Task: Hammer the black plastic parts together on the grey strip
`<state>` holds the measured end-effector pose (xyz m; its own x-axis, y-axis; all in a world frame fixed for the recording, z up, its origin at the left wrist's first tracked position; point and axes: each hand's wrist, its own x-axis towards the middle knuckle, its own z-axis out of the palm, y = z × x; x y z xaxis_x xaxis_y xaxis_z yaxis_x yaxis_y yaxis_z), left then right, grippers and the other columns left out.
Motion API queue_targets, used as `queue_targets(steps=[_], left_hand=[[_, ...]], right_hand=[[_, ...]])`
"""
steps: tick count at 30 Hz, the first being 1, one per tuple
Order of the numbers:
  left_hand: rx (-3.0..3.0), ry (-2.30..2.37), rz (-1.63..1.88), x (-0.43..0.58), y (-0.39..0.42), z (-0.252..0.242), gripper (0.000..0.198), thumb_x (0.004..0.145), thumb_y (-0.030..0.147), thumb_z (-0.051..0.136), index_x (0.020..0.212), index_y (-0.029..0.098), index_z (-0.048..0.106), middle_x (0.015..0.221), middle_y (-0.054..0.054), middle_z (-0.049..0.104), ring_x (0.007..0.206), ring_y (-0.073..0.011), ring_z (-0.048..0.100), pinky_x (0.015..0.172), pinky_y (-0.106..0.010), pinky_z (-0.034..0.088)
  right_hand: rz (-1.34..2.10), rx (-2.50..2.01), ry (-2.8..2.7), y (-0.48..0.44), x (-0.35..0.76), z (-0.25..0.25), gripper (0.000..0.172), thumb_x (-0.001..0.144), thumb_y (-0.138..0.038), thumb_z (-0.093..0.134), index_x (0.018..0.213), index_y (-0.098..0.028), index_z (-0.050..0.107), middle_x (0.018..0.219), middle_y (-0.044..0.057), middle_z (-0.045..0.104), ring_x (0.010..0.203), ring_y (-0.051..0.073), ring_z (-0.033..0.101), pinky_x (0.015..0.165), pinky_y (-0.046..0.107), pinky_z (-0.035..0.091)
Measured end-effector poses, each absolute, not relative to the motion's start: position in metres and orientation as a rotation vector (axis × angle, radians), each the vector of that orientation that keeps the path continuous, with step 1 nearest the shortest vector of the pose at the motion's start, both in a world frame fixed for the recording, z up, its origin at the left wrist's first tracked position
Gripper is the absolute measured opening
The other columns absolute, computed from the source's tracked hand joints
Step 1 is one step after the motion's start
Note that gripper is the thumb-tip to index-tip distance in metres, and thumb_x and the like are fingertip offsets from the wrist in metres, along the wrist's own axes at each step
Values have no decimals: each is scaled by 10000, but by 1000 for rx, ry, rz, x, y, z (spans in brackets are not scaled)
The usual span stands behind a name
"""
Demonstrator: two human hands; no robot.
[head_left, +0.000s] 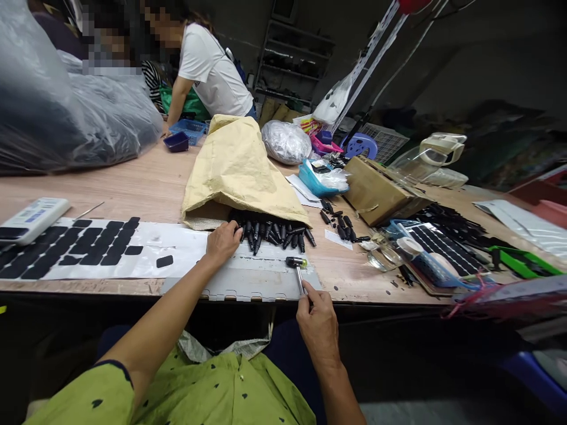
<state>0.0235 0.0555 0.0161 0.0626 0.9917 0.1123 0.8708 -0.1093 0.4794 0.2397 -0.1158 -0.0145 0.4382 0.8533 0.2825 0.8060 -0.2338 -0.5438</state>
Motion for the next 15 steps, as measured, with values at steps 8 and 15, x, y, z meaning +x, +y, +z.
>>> queue_targets(steps=[8,15], left_hand=[[2094,1967,435,20,43,26,205,874,273,531,1052,208,608,1043,-103,668,950,-282,643,764,-367,473],[2028,2068,404,19,48,19,323,932,440,482,979,182,670,1074,-105,655,972,-275,642,776,-362,494]], right_hand=[[124,-2058,-1370,-116,241,-15,459,876,-324,412,1174,-156,718,904,75,605,673,178,567,699,324,448],[148,-2096,-1408,-118,243,-13,450,856,-354,467,1204,-188,698,942,71,592,720,186,592,690,319,467]])
